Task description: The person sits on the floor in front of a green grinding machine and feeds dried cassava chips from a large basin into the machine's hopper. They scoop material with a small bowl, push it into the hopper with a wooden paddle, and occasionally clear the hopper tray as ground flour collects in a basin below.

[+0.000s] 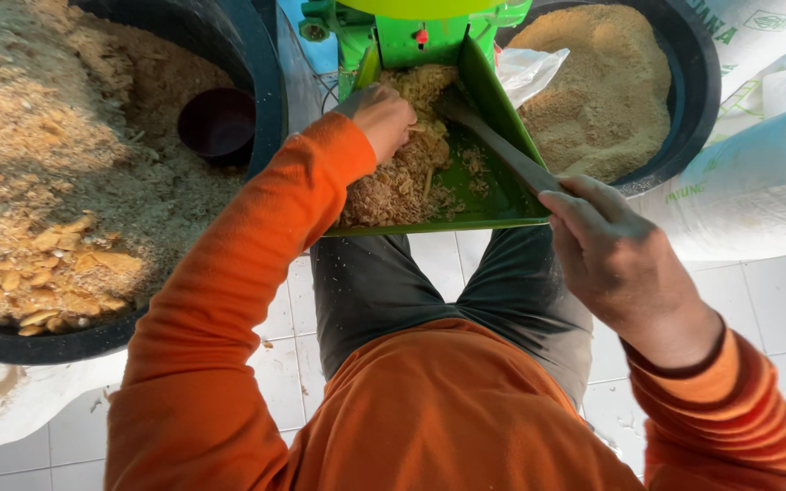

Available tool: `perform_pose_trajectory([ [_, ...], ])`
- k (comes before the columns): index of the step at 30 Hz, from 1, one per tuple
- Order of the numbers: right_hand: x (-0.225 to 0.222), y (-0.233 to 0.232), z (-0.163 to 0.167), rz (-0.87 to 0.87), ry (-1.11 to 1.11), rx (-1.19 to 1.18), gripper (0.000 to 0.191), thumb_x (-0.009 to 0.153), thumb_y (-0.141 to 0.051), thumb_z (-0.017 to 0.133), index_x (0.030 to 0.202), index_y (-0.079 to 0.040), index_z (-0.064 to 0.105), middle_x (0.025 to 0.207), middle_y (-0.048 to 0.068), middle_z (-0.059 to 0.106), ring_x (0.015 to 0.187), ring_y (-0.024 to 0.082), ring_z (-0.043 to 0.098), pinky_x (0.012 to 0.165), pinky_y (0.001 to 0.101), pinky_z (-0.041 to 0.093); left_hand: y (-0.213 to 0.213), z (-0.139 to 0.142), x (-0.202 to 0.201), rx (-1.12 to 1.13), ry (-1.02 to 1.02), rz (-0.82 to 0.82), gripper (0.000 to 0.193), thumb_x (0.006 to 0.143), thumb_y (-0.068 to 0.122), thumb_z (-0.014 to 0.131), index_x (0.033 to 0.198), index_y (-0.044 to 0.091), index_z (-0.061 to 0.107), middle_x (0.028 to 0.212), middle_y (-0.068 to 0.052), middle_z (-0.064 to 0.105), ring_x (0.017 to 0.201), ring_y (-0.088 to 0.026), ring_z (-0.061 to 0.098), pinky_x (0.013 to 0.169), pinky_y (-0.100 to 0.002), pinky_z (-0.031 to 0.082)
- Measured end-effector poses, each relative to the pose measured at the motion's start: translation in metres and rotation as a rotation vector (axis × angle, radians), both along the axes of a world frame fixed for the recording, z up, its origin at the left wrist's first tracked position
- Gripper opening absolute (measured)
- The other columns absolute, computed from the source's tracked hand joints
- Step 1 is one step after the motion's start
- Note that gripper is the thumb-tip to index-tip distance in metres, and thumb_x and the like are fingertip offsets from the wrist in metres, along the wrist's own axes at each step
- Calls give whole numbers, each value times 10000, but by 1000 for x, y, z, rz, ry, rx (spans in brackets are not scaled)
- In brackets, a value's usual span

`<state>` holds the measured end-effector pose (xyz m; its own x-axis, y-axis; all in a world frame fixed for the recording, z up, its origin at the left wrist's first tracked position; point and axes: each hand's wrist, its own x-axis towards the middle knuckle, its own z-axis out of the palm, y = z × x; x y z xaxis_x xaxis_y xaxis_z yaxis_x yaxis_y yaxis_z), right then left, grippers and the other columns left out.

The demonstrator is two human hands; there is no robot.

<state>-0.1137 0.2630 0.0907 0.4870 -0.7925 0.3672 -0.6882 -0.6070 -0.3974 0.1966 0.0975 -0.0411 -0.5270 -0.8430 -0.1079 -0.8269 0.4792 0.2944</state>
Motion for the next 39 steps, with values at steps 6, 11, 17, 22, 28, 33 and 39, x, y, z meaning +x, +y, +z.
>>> perform_pose_trajectory([
  [6,33,-19,-1,9,-63,-89,239,970,37,685,1209,36,683,1223,232,679,972,389,731,799,398,618,-5,-21,14,-213,22,-37,220,770,-71,682,958,22,749,961,-278,698,897,-421,693,786,-462,575],
  [11,28,-5,25,-4,-81,-74,236,957,30,688,1193,35,692,1181,231,680,956,402,729,786,415,604,-23,-46,23,-227,-24,-17,164,756,-20,686,913,25,704,983,-249,658,951,-423,636,808,-459,543],
  [17,12,-17,-10,26,-113,-11,220,969,27,689,1189,35,692,1208,235,684,923,380,735,743,392,600,-46,-55,12,442,812,819,108,946,24,583,992,97,519,928,-141,587,998,-323,642,888,-413,560],
  [22,26,-14,-21,-9,-118,-78,239,948,25,694,1186,29,701,1197,233,681,930,393,725,759,413,601,-48,-52,14,-381,478,218,87,845,-85,642,871,-14,599,1059,-285,576,1164,-501,540,1034,-561,445],
  [28,25,-18,-19,-87,-47,-125,217,993,26,690,1209,25,702,1208,219,673,941,390,715,795,421,594,-57,-50,-4,-571,192,127,221,664,-142,647,793,19,570,966,-289,622,1094,-484,601,1089,-554,441],
  [33,12,-3,-10,-87,-45,-95,242,968,32,663,1207,60,688,1195,223,669,937,381,719,786,408,601,-60,-33,-17,-339,120,220,166,774,-164,613,809,-2,605,914,-253,634,943,-397,656,807,-493,578],
  [39,13,-6,-28,-101,0,-61,259,960,30,684,1213,83,695,1192,239,674,908,378,728,746,391,621,-100,-62,-45,357,794,1040,166,1015,166,635,998,7,683,1056,-272,716,929,-425,737,770,-568,548],
])
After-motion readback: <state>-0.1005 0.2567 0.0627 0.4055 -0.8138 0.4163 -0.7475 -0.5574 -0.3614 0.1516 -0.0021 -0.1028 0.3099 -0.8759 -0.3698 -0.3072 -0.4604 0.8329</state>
